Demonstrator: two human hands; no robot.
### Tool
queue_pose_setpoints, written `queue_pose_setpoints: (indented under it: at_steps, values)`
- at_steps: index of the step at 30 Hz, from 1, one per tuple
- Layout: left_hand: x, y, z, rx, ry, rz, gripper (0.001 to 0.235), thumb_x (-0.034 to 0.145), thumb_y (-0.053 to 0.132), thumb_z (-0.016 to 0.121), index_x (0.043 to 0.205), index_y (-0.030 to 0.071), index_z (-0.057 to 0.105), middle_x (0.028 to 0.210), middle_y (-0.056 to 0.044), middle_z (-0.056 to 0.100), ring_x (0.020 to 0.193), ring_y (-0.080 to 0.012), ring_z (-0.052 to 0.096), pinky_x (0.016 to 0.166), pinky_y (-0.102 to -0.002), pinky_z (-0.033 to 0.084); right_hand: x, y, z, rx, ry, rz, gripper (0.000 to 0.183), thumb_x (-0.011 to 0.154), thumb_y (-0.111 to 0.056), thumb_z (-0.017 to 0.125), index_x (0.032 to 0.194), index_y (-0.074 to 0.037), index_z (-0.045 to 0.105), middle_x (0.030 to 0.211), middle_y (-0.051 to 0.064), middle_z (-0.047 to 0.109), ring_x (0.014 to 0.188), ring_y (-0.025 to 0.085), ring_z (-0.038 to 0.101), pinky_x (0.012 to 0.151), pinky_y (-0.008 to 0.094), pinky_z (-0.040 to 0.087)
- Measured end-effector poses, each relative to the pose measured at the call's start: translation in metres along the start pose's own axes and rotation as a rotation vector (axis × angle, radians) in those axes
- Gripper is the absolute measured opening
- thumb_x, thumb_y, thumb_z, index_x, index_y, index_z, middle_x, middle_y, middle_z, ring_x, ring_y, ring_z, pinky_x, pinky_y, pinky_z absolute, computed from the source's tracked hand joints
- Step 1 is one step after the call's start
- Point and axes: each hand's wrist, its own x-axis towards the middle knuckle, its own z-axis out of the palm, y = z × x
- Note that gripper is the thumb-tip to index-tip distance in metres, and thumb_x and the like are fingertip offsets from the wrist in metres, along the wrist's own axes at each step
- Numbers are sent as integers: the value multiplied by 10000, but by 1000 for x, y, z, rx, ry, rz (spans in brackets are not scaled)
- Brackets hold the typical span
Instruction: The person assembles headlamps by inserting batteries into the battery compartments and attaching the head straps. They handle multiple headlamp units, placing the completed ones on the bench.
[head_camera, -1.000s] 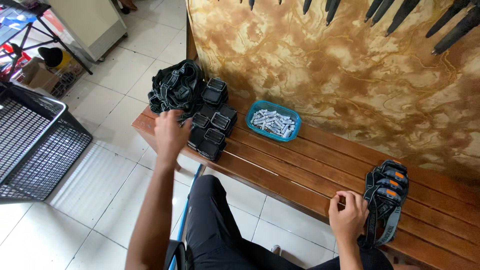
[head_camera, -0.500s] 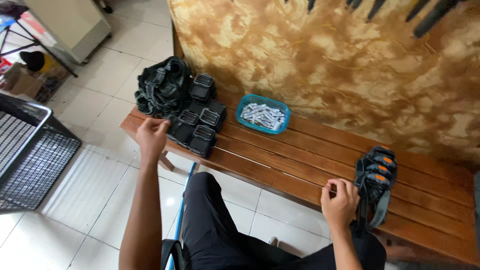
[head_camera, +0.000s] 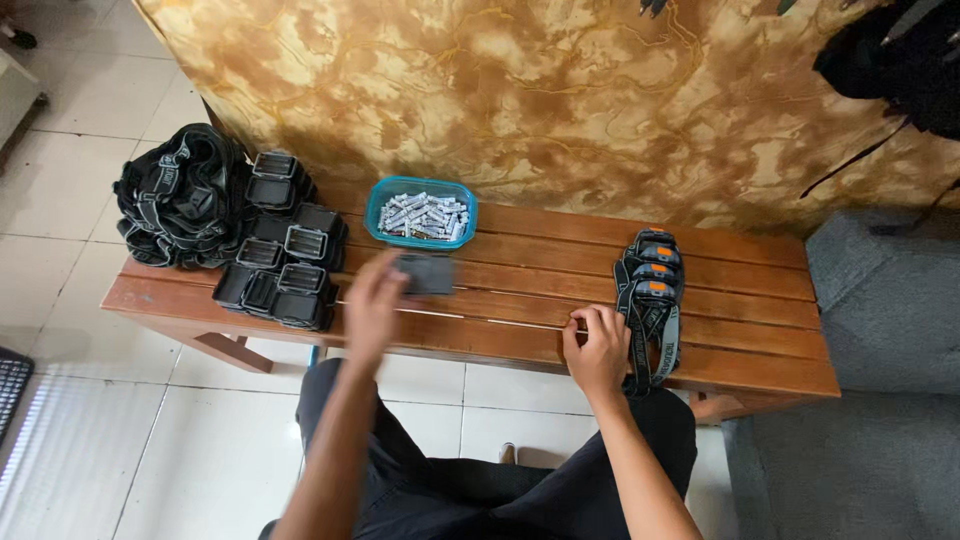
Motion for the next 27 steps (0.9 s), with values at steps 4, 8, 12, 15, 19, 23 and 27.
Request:
queue_pose_setpoints:
  at_steps: [4, 8, 12, 15, 19, 23, 27]
  values:
    - [-27, 12, 92, -644, -162, -488, 500, 1017, -60, 488, 1501, 42, 567, 1070, -142, 501, 878, -343, 726, 837, -449, 694, 4, -3, 0, -9, -4, 20, 121, 845, -196, 753, 931, -245, 684, 1012, -47, 658, 1019, 258, 664, 816, 423, 521]
    - [-48, -22, 146, -803, -153, -576, 542, 939, -117, 552, 1452, 53, 499, 1176, -175, 550, 950, -370, 751, 869, -459, 686, 14, -5, 2, 83, -75, 39, 47, 927, -316, 746, 964, -292, 731, 998, -73, 690, 1047, 232, 665, 854, 398, 523]
    - [-55, -15, 148, -833, -254, -525, 563, 942, -152, 612, 1413, 88, 418, 1258, -125, 600, 1040, -259, 731, 947, -401, 679, 31, -33, 3, 448, -306, 172, 257, 1064, -446, 639, 1068, -229, 777, 1035, 13, 772, 1163, 258, 675, 1067, 414, 448]
    - [-51, -35, 145, -842, -317, -520, 596, 918, -155, 690, 1367, 122, 413, 1230, -106, 646, 972, -230, 760, 916, -370, 696, 31, -30, 35, 619, -282, 238, 217, 1055, -359, 701, 1020, -152, 754, 999, 109, 793, 1098, 325, 724, 1130, 472, 423]
    - [-50, -43, 144, -811, -362, -525, 569, 906, -102, 764, 1311, 115, 428, 1226, -126, 689, 979, -239, 769, 934, -397, 694, 38, -33, 44, 852, -329, 507, 195, 1026, -307, 722, 1106, -135, 766, 1043, 111, 805, 1119, 239, 725, 1078, 437, 486]
    - [-40, -39, 141, -756, -406, -560, 341, 1074, 112, 636, 1370, 56, 476, 1160, -167, 671, 945, -347, 782, 888, -467, 692, 38, -25, 53, 914, -374, 587, 217, 999, -293, 753, 1151, -141, 783, 1065, 128, 798, 1115, 229, 700, 1056, 432, 505]
    - [-30, -45, 133, -648, -518, -498, 487, 1052, 74, 658, 1507, 27, 493, 1085, -191, 746, 853, -318, 802, 786, -412, 709, 38, -24, 57, 772, -418, 569, 222, 999, -343, 766, 1111, -157, 811, 1043, 136, 807, 1118, 301, 741, 1063, 415, 520]
